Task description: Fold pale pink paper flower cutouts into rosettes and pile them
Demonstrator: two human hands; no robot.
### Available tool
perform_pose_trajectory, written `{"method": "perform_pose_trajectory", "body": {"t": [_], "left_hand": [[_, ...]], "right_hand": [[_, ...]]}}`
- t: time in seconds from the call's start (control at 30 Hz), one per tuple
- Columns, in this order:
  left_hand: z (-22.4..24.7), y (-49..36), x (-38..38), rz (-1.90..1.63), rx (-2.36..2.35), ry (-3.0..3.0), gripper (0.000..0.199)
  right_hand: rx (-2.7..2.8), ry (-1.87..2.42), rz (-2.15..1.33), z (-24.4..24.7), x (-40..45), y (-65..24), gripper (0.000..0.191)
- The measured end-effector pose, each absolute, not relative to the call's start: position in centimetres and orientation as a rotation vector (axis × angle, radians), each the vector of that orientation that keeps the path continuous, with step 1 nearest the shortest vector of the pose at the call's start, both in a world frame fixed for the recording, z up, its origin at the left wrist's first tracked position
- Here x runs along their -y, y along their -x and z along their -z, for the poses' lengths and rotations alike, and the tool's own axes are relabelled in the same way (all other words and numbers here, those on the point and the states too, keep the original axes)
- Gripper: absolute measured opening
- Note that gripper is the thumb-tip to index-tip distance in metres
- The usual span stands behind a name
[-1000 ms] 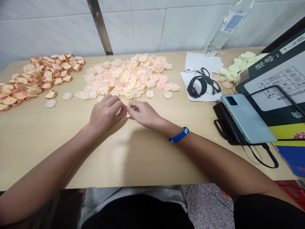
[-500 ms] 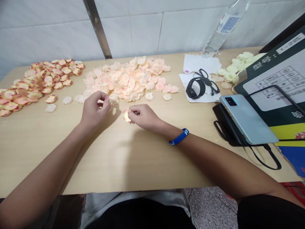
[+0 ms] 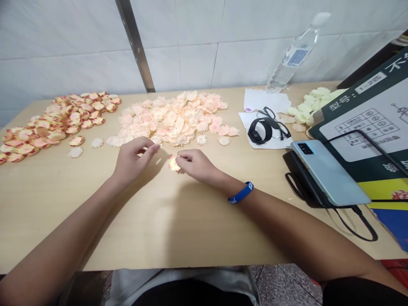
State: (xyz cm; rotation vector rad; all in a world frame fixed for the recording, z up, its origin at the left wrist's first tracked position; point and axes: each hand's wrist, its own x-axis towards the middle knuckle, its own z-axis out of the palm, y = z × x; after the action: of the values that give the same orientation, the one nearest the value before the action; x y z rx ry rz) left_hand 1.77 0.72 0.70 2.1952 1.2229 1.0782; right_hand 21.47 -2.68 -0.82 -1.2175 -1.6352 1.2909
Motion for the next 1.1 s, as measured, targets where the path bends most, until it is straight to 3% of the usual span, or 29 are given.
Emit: {"method": "perform_pose_trajectory", "body": {"t": [0.1,0.33,0.53,0.73,0.93,1.0,1.1], "left_hand": [[-1.1,-1.6,-0.7,-1.104,-1.218,-2.134,0.014],[-1.7,-1.4,-0.9,-1.101,-1.244,-1.742,0.013],[-2.6,-1.2,-1.2,-1.219,-1.195,-1.541,0.033],[-3.8,-0.4,-1.1,-0.942,-0.904,-1.390,0.052],[-5.0,-0.4,0.7,0.075,-0.468,-1.486,0.019],[-4.5,-1.1,1.0,0.052,-0.493,-1.486,0.027],[-3.1,-2.0,0.5,-0.522,-0.789,-1.506,0.028]], "right_hand": [[1.605,1.204,-1.314,1.1,2.5,-21.5,0.029],[1.231,1.030,-1.423,1.9,1.8,-22.5,0.030],[1.643,0.688,-2.236,0.0,3.1,-22.3,0.035],[1.173,0.811,-1.783,1.5,1.9,-22.2,0.032],[1.048,0.854,-1.554,2.1,1.4,-22.5,0.037],[1.043,0.892,-1.504,2.2,1.4,-22.3,0.038],[1.076,0.942,-1.406,2.5,1.4,-22.0,0.039]]}}
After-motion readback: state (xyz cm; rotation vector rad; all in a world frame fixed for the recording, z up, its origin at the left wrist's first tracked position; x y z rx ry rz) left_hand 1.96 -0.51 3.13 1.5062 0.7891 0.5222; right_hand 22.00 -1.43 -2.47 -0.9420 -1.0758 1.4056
